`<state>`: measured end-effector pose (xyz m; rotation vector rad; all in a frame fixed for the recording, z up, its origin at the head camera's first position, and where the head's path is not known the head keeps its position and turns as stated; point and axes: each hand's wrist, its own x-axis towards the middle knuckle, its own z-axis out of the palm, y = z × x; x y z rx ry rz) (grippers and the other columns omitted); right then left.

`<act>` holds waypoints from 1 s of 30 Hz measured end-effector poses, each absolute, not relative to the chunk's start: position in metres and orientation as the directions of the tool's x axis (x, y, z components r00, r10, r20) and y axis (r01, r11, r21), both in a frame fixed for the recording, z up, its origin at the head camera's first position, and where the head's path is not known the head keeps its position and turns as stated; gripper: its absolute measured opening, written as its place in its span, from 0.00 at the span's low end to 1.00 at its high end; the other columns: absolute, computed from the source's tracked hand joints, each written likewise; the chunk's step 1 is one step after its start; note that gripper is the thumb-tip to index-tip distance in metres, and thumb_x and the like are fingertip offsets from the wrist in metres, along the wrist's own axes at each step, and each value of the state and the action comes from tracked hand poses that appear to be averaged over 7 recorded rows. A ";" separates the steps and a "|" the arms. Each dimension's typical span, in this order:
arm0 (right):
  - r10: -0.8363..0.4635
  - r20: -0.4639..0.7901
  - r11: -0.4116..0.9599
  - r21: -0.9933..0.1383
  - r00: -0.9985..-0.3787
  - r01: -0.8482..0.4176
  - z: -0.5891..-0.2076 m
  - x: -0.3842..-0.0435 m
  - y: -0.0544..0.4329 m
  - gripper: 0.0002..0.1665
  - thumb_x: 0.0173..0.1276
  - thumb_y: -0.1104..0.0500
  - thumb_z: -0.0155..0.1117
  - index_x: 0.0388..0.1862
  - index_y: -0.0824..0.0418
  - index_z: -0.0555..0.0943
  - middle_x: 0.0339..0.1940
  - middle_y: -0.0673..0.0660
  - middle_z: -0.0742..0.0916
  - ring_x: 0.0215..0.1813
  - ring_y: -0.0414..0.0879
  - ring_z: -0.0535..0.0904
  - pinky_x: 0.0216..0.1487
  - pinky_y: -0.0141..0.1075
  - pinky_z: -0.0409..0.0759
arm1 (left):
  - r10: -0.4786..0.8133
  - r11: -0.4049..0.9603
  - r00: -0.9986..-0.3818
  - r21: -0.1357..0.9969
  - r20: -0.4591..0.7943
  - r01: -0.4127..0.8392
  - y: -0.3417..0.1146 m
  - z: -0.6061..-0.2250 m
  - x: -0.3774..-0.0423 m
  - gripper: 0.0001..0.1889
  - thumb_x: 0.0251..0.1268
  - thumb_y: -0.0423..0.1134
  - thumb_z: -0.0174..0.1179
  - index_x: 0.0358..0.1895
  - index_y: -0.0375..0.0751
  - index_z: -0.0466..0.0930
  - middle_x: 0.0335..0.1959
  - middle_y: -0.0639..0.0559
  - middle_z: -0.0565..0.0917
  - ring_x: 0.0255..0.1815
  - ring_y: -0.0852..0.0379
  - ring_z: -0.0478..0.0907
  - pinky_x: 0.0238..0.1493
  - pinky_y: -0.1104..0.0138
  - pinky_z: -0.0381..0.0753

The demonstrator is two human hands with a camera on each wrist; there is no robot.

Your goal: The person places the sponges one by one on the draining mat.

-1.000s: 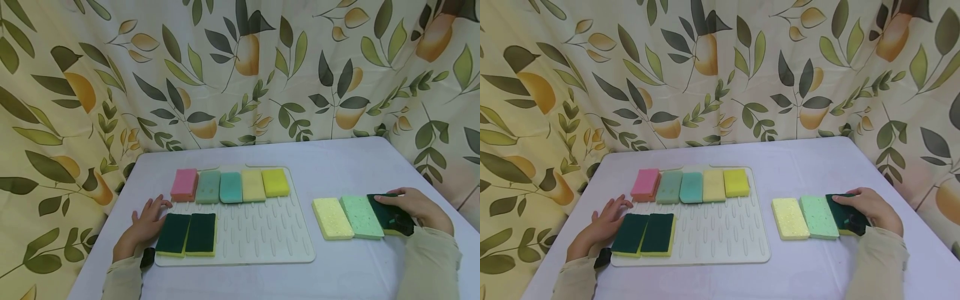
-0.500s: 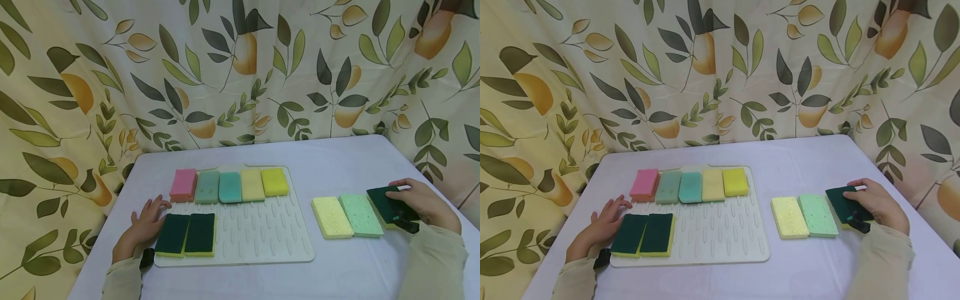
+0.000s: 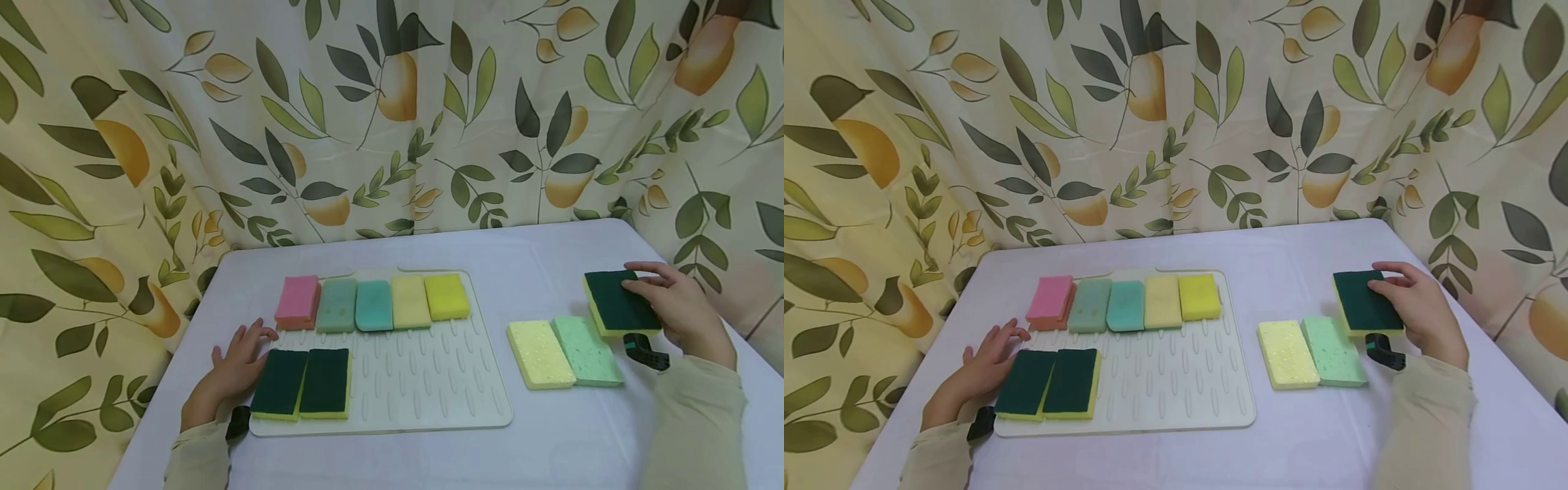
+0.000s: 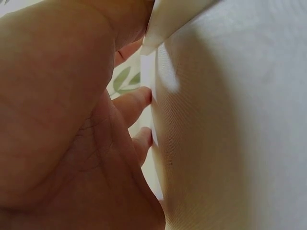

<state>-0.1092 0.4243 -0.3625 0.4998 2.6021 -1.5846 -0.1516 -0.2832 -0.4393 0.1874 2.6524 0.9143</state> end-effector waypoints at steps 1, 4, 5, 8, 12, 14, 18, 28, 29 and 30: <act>0.244 -0.210 0.395 -0.870 -0.947 0.295 -0.361 -0.110 0.422 0.16 0.88 0.47 0.51 0.68 0.33 0.74 0.73 0.81 0.61 0.64 0.78 0.66 0.33 0.29 0.83 | 0.229 0.786 -0.937 0.618 -0.263 0.019 -0.283 -0.439 -0.152 0.16 0.82 0.49 0.58 0.63 0.52 0.70 0.87 0.28 0.45 0.84 0.24 0.30 0.67 0.22 0.15; 0.240 -0.196 0.370 -0.887 -0.951 0.276 -0.356 -0.112 0.414 0.18 0.87 0.48 0.52 0.66 0.23 0.73 0.70 0.74 0.65 0.62 0.71 0.69 0.35 0.29 0.85 | 0.229 0.787 -0.936 0.617 -0.267 0.017 -0.283 -0.439 -0.152 0.16 0.82 0.50 0.58 0.63 0.52 0.70 0.87 0.28 0.45 0.84 0.24 0.30 0.67 0.23 0.15; 0.233 -0.190 0.376 -0.887 -0.954 0.269 -0.355 -0.113 0.411 0.18 0.87 0.47 0.53 0.68 0.25 0.74 0.69 0.71 0.67 0.60 0.66 0.72 0.35 0.30 0.85 | 0.229 0.787 -0.935 0.617 -0.270 0.015 -0.283 -0.438 -0.152 0.16 0.82 0.50 0.58 0.63 0.52 0.70 0.87 0.28 0.44 0.84 0.23 0.29 0.67 0.23 0.15; 0.218 -0.171 0.375 -0.894 -0.961 0.245 -0.352 -0.118 0.402 0.16 0.86 0.48 0.55 0.66 0.30 0.77 0.62 0.60 0.74 0.47 0.48 0.79 0.34 0.27 0.82 | 0.227 0.789 -0.934 0.615 -0.275 0.011 -0.284 -0.438 -0.151 0.16 0.82 0.49 0.58 0.63 0.52 0.70 0.86 0.27 0.44 0.84 0.23 0.29 0.67 0.22 0.15; 0.204 -0.140 0.354 -0.912 -0.969 0.206 -0.352 -0.126 0.389 0.11 0.85 0.52 0.59 0.55 0.32 0.80 0.52 0.47 0.77 0.37 0.33 0.79 0.31 0.27 0.79 | 0.233 0.790 -0.934 0.613 -0.270 0.020 -0.283 -0.438 -0.151 0.16 0.82 0.49 0.58 0.63 0.51 0.69 0.86 0.27 0.45 0.84 0.23 0.29 0.66 0.22 0.16; 0.194 -0.127 0.350 -0.917 -0.973 0.190 -0.353 -0.129 0.382 0.11 0.85 0.54 0.59 0.53 0.33 0.80 0.54 0.49 0.78 0.38 0.32 0.80 0.33 0.26 0.80 | 0.236 0.790 -0.934 0.612 -0.267 0.025 -0.283 -0.438 -0.151 0.16 0.83 0.49 0.58 0.63 0.51 0.69 0.86 0.27 0.45 0.84 0.22 0.30 0.66 0.21 0.16; 0.159 -0.096 0.352 -0.924 -0.983 0.148 -0.355 -0.137 0.368 0.10 0.85 0.57 0.59 0.56 0.43 0.81 0.62 0.62 0.73 0.42 0.32 0.82 0.42 0.26 0.85 | 0.236 0.793 -0.935 0.608 -0.266 0.027 -0.282 -0.436 -0.151 0.16 0.82 0.49 0.58 0.63 0.51 0.69 0.86 0.26 0.45 0.84 0.22 0.30 0.66 0.21 0.17; 0.094 -0.055 0.388 -0.917 -0.994 0.088 -0.349 -0.148 0.340 0.24 0.84 0.59 0.59 0.69 0.73 0.72 0.63 0.67 0.72 0.43 0.34 0.82 0.43 0.24 0.83 | 0.230 0.798 -0.935 0.602 -0.271 0.021 -0.282 -0.438 -0.151 0.16 0.82 0.49 0.58 0.63 0.50 0.69 0.86 0.26 0.46 0.84 0.22 0.30 0.67 0.21 0.17; 0.090 -0.055 0.395 -0.915 -0.994 0.086 -0.349 -0.149 0.337 0.25 0.84 0.58 0.59 0.70 0.74 0.72 0.63 0.67 0.72 0.43 0.34 0.81 0.43 0.24 0.82 | 0.229 0.799 -0.935 0.601 -0.271 0.021 -0.282 -0.439 -0.150 0.16 0.83 0.48 0.58 0.63 0.50 0.69 0.86 0.26 0.46 0.84 0.22 0.30 0.67 0.21 0.17; 0.083 -0.057 0.404 -0.911 -0.995 0.086 -0.348 -0.150 0.334 0.26 0.84 0.58 0.59 0.70 0.74 0.71 0.64 0.68 0.72 0.43 0.34 0.81 0.43 0.24 0.82 | 0.228 0.800 -0.935 0.600 -0.272 0.020 -0.282 -0.439 -0.150 0.15 0.83 0.48 0.58 0.63 0.50 0.69 0.86 0.26 0.46 0.84 0.23 0.30 0.67 0.22 0.17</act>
